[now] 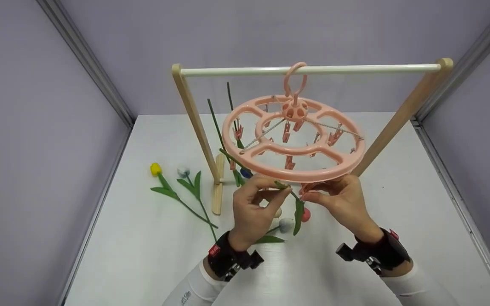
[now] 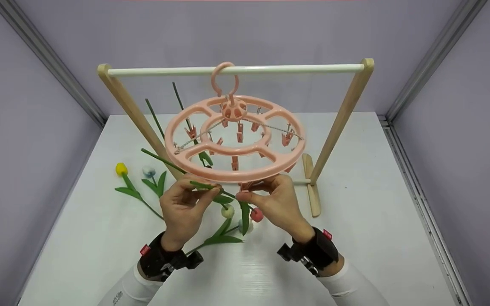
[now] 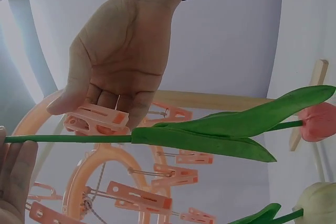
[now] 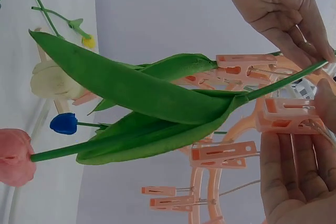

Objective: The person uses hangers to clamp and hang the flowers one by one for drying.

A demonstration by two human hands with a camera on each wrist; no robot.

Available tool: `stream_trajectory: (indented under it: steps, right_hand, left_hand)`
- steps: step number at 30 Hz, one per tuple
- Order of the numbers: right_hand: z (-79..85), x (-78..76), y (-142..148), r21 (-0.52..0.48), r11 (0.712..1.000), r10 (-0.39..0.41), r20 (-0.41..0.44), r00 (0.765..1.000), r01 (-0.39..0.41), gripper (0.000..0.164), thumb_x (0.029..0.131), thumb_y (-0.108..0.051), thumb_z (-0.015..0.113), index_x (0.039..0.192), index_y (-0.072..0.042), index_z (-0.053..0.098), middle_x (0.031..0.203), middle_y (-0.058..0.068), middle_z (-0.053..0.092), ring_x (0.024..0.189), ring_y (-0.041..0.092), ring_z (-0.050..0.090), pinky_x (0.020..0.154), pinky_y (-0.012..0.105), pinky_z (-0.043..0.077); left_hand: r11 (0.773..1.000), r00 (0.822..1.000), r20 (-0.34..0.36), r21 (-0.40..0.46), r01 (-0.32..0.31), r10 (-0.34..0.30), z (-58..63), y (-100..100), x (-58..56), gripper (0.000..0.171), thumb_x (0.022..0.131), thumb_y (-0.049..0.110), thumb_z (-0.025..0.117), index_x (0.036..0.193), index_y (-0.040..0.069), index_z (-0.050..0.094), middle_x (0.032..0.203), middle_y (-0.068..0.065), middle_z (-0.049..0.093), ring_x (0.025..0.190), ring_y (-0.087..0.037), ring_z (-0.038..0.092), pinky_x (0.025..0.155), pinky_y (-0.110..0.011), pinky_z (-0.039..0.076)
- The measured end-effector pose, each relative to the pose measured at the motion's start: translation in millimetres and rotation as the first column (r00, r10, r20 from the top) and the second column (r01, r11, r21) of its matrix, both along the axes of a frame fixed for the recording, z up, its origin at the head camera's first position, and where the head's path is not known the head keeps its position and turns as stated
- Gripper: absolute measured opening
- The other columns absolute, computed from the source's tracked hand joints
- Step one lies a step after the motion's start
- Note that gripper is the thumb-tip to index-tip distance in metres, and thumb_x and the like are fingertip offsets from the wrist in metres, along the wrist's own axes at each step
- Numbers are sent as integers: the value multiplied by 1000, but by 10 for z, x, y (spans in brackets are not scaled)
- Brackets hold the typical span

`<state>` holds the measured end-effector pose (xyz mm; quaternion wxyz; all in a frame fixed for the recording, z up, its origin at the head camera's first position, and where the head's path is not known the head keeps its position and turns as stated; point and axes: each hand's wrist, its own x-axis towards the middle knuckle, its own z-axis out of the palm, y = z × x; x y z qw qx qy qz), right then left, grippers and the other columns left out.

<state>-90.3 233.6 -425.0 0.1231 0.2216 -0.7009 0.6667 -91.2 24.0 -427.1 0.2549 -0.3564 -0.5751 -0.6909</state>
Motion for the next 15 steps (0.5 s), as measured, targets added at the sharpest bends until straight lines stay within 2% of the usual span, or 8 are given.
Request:
stream_trajectory:
  steps: [4,11,15]
  right_hand:
    - [-20,2,-24,14,1000,1,-11,1000,-1,39,78,17,82,115,11,71,94,7,80,87,14,78,83,27,66]
    - [-19,7,-43,54,998,-15,-34,999,17,40,80,13,84,116,12,69,99,-5,81,88,11,78,83,25,66]
    - [-19,14,-70,46,999,-10,-46,999,12,40,78,13,85,115,15,68,99,-3,81,88,11,78,84,26,66]
  left_hand:
    - [1000,1000,10,-7,-8,8,18,2,-2,21,87,-17,75,103,-6,67,93,-23,67,81,-28,74,71,-30,68]
    - [1000,1000,-4,-14,-21,21,41,19,0,23,85,-18,76,102,-5,67,92,-23,67,85,-30,74,76,-35,69]
    - [999,999,-14,-22,-36,35,46,30,-3,23,85,-18,76,101,-3,68,92,-21,68,86,-29,74,75,-35,69]
